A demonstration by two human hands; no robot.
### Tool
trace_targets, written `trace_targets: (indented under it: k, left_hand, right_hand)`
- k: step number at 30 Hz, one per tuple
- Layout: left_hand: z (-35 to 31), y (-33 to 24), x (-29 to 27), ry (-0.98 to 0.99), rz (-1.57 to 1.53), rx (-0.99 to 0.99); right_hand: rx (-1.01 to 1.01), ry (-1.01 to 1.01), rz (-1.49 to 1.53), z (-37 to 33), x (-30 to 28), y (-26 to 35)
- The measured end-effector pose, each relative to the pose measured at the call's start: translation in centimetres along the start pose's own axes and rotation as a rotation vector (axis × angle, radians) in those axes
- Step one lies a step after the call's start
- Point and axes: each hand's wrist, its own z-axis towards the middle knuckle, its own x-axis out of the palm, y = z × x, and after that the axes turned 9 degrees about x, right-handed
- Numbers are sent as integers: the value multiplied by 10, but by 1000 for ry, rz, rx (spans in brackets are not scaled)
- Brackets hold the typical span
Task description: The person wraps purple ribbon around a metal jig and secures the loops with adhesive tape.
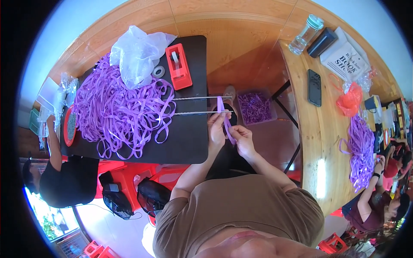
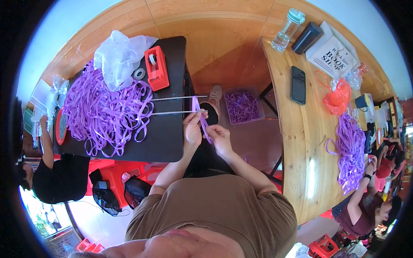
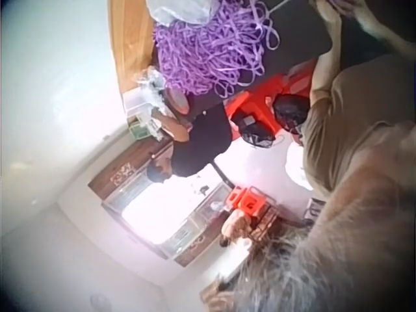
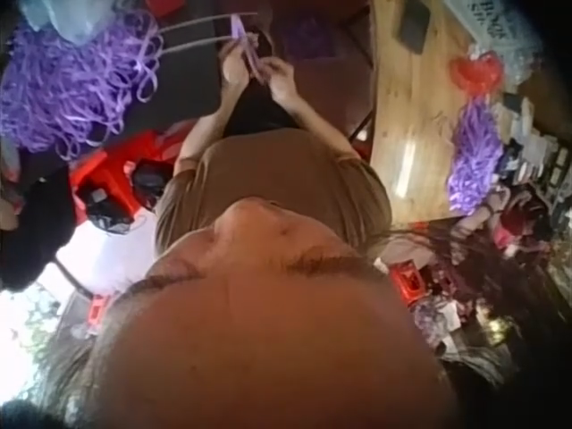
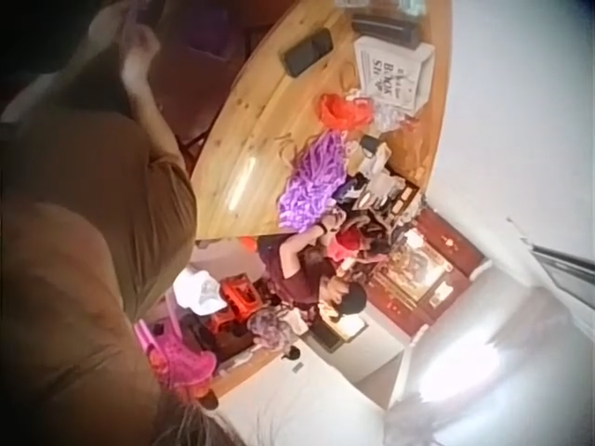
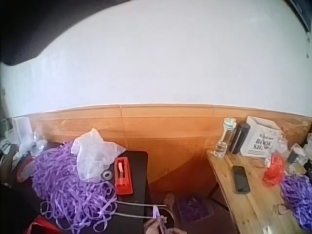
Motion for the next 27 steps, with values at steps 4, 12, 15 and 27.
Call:
trace_targets:
  k: [4, 12, 15, 27]
  left_hand:
    - [2, 1, -1, 9, -11, -7]
    - [-5, -9, 2, 14, 108, 1]
    - [-19, -9, -4, 64, 233, 23]
    - [-58, -8, -13, 18, 501, -28]
  right_hand:
    - [-27, 97, 1, 1, -16, -17]
    - [199, 207, -185, -3, -24, -7]
    - [245, 166, -139, -7, -21, -13]
    - [50, 170, -167, -18, -11, -29]
